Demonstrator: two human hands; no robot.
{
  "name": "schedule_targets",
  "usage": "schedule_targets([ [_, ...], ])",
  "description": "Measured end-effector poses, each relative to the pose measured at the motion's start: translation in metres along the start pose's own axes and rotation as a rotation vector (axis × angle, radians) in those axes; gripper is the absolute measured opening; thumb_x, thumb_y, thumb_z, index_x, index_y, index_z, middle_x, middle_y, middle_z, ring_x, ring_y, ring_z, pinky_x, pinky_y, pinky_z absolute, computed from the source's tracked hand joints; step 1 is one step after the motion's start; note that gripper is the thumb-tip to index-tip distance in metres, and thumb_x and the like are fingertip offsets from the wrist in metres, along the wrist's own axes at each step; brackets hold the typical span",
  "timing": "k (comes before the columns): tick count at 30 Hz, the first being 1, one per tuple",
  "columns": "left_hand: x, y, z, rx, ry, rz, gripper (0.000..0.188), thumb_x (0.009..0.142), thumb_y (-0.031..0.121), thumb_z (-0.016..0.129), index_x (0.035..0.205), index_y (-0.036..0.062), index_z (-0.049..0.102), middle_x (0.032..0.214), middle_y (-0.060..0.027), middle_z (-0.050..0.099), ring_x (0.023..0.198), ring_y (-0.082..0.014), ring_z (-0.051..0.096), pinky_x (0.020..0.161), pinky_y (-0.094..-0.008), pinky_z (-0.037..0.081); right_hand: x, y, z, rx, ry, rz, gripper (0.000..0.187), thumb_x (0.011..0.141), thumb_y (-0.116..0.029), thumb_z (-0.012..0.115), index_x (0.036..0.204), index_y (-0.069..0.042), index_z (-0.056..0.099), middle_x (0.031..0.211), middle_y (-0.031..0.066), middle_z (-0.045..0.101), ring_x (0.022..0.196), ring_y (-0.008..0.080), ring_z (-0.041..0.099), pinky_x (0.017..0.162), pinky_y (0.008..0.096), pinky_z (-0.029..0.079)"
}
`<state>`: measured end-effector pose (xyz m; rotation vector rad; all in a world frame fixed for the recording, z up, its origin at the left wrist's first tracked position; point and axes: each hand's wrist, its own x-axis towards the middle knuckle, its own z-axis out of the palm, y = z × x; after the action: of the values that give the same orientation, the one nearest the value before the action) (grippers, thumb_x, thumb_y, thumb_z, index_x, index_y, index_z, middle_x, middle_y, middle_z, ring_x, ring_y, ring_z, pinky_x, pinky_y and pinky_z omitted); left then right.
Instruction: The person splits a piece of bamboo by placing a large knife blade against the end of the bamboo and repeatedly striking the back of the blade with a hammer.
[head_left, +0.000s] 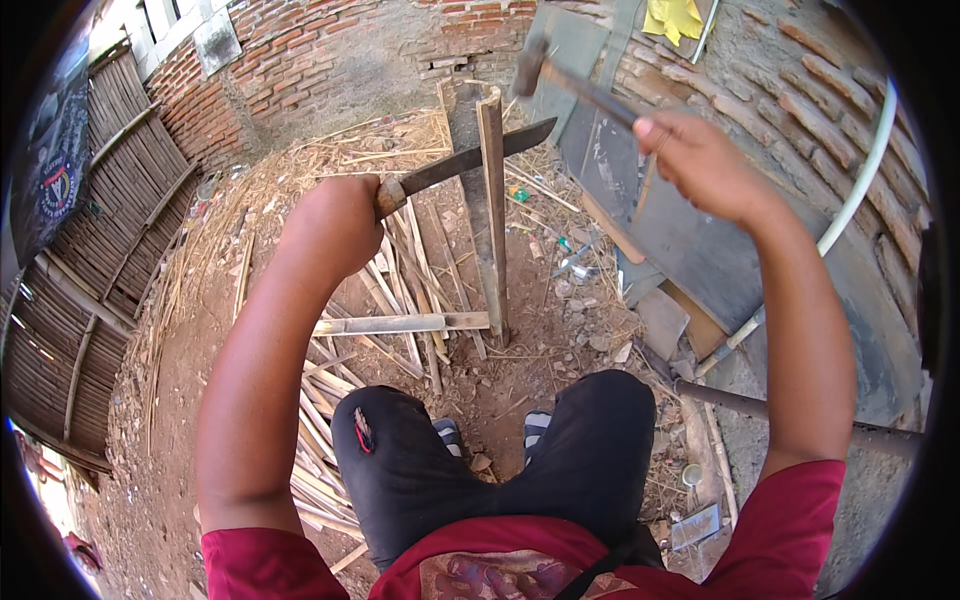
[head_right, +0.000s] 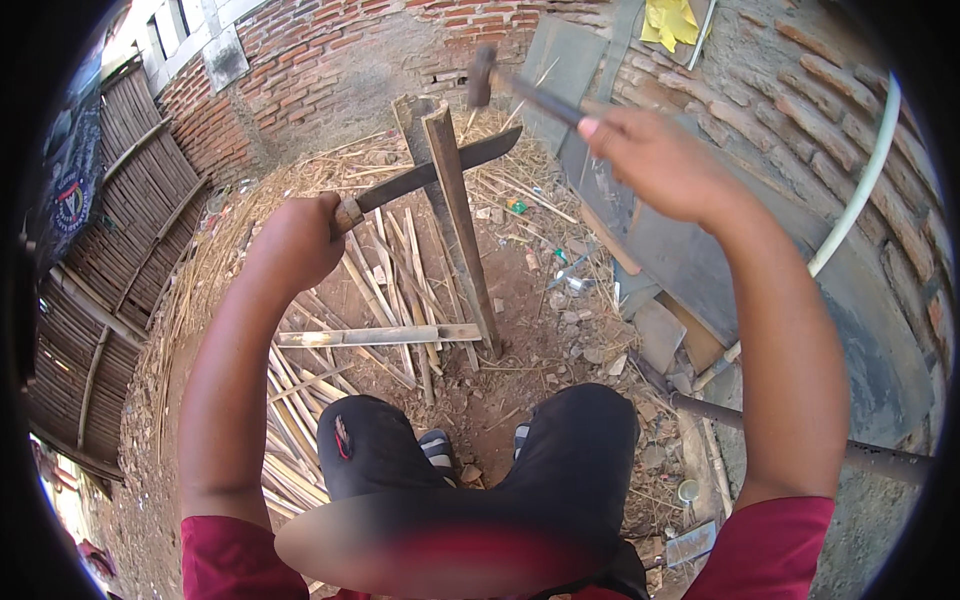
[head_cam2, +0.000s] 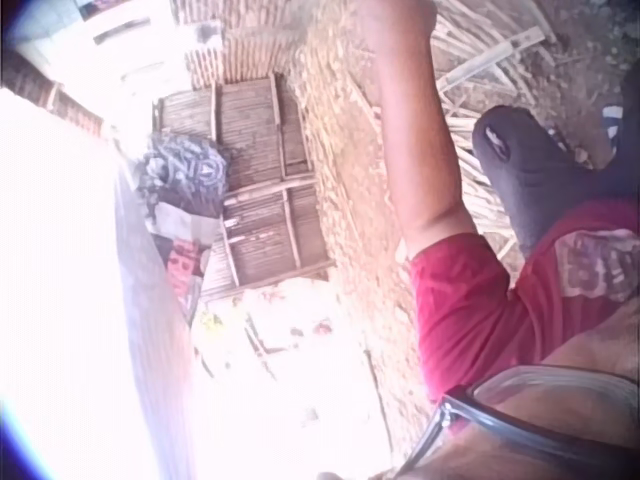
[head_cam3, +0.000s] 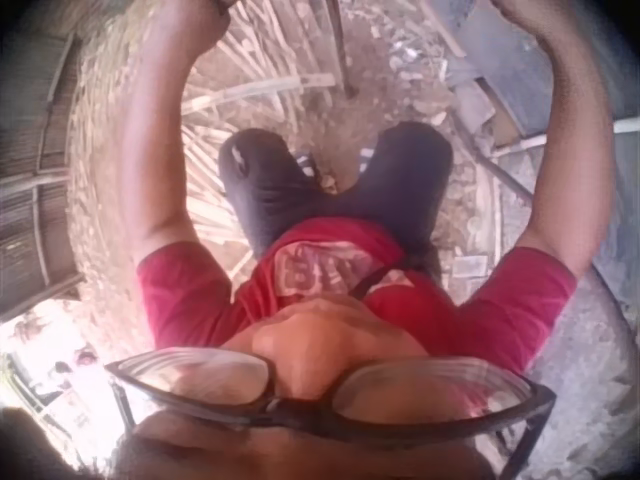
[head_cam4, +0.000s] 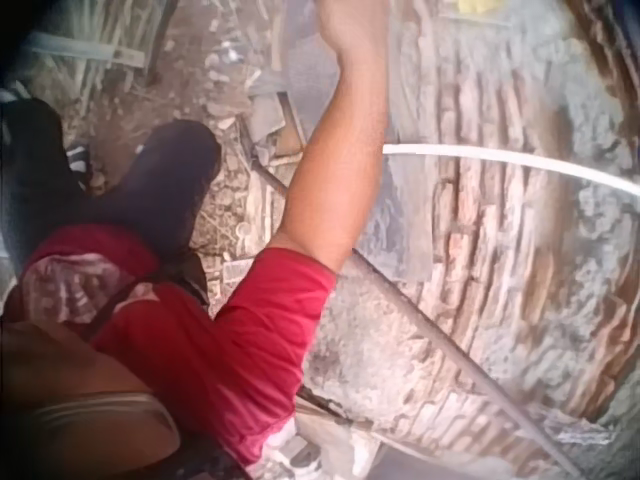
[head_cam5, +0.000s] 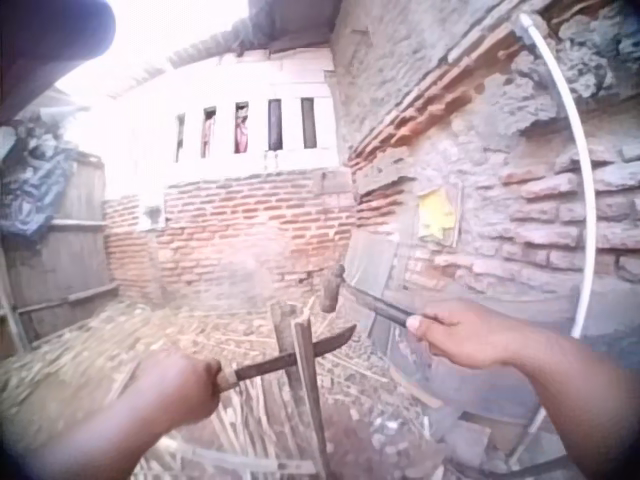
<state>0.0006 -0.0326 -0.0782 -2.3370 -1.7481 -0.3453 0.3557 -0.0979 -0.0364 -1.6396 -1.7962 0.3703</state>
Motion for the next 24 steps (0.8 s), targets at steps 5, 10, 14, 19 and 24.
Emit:
schedule_targets([
  [5,-0.001,-0.004,0.006,-0.01,-0.02,-0.007,0.018,0.085,0.011,0.063,0.1,0.0024,0.067,0.089,-0.024,0.071,0.088,-0.0428,0.069,0.082,-0.0507,0.055,0.0,0.001,0.025,0.261,0.191,0.019,0.045,0.106,-0.051,0.047,0.097,-0.009,0.059,0.067,-0.0039,0.045,0.05,0.0083,0.041,0.044,0.0285,0.036],
  [10,-0.001,-0.003,0.008,0.02,-0.02,-0.007,0.018,0.086,0.011,0.063,0.101,0.0033,0.068,0.091,-0.0225,0.071,0.09,-0.0416,0.069,0.083,-0.0499,0.056,0.008,0.028,0.019,-0.217,-0.038,-0.085,0.047,0.106,-0.052,0.046,0.099,-0.006,0.057,0.069,-0.0012,0.05,0.06,0.0128,0.051,0.056,0.0323,0.043],
  [14,0.001,0.0,0.011,0.054,-0.083,-0.038,0.019,0.088,0.012,0.062,0.104,0.0055,0.07,0.096,-0.0205,0.073,0.093,-0.0392,0.071,0.084,-0.0483,0.057,0.003,0.002,0.003,0.231,0.135,0.133,0.05,0.106,-0.05,0.047,0.097,-0.003,0.059,0.074,0.0038,0.058,0.071,0.018,0.058,0.067,0.0369,0.047],
  [19,-0.001,0.001,0.011,0.011,-0.031,-0.003,0.019,0.087,0.011,0.061,0.102,0.0023,0.067,0.09,-0.0237,0.071,0.088,-0.0429,0.069,0.082,-0.0512,0.056,-0.001,0.044,0.054,-0.127,0.098,-0.155,0.049,0.106,-0.049,0.048,0.095,-0.003,0.061,0.071,0.0021,0.054,0.068,0.0154,0.054,0.064,0.0349,0.045],
  [24,0.002,-0.003,0.022,0.045,-0.028,0.019,0.018,0.087,0.012,0.061,0.103,0.0039,0.067,0.088,-0.0229,0.071,0.086,-0.0432,0.069,0.081,-0.0513,0.056,-0.005,0.012,0.016,-0.03,0.108,0.118,0.049,0.106,-0.05,0.049,0.097,-0.003,0.061,0.072,0.0026,0.055,0.069,0.0159,0.055,0.065,0.0354,0.046],
])
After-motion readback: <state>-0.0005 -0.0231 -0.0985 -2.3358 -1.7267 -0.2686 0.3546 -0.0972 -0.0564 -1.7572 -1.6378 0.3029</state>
